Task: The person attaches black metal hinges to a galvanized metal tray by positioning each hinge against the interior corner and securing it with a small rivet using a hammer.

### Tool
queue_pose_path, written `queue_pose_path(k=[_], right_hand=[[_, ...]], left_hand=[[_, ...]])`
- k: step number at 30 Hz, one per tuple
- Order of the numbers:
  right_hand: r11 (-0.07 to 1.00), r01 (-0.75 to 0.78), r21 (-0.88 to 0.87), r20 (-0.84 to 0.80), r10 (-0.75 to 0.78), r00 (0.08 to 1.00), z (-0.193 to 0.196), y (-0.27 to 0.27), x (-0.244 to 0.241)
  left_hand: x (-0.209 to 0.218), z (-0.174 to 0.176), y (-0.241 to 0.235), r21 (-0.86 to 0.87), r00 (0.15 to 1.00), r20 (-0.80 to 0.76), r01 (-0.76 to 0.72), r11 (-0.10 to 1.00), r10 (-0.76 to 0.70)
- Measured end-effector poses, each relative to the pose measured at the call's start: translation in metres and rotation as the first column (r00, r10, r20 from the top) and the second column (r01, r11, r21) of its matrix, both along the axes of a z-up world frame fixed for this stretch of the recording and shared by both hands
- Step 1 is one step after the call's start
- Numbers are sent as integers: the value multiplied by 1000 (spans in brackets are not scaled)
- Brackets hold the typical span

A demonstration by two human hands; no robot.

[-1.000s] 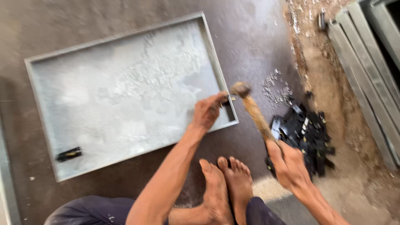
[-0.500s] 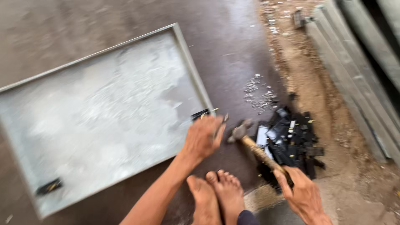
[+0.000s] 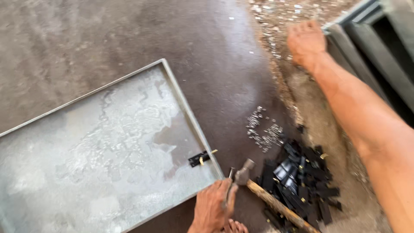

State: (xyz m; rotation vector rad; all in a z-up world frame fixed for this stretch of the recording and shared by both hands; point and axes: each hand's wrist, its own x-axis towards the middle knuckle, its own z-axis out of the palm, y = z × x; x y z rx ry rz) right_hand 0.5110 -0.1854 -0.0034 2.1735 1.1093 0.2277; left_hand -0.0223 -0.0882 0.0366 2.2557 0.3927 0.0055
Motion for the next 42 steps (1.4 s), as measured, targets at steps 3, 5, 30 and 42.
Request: queue_pose_path(k=[3,5,30,42], right_hand=[[985,104,-141,-87,-117,989,0,10,-3],[982,116,-146,-150,-138,979,31,8,-30],[816,510,271,-572,-290,767,82,-166,-505],[258,961,98,-987,-100,127,90,-186,-535]], left_hand=[[8,16,7,-257,965,66,-229,939,253],[24,23,18,-416,935,-110,-352,839,338],[-14,22,77,-417,876,383,-119,901,292],[0,-51,107,-223,900,422,-13,975,108]])
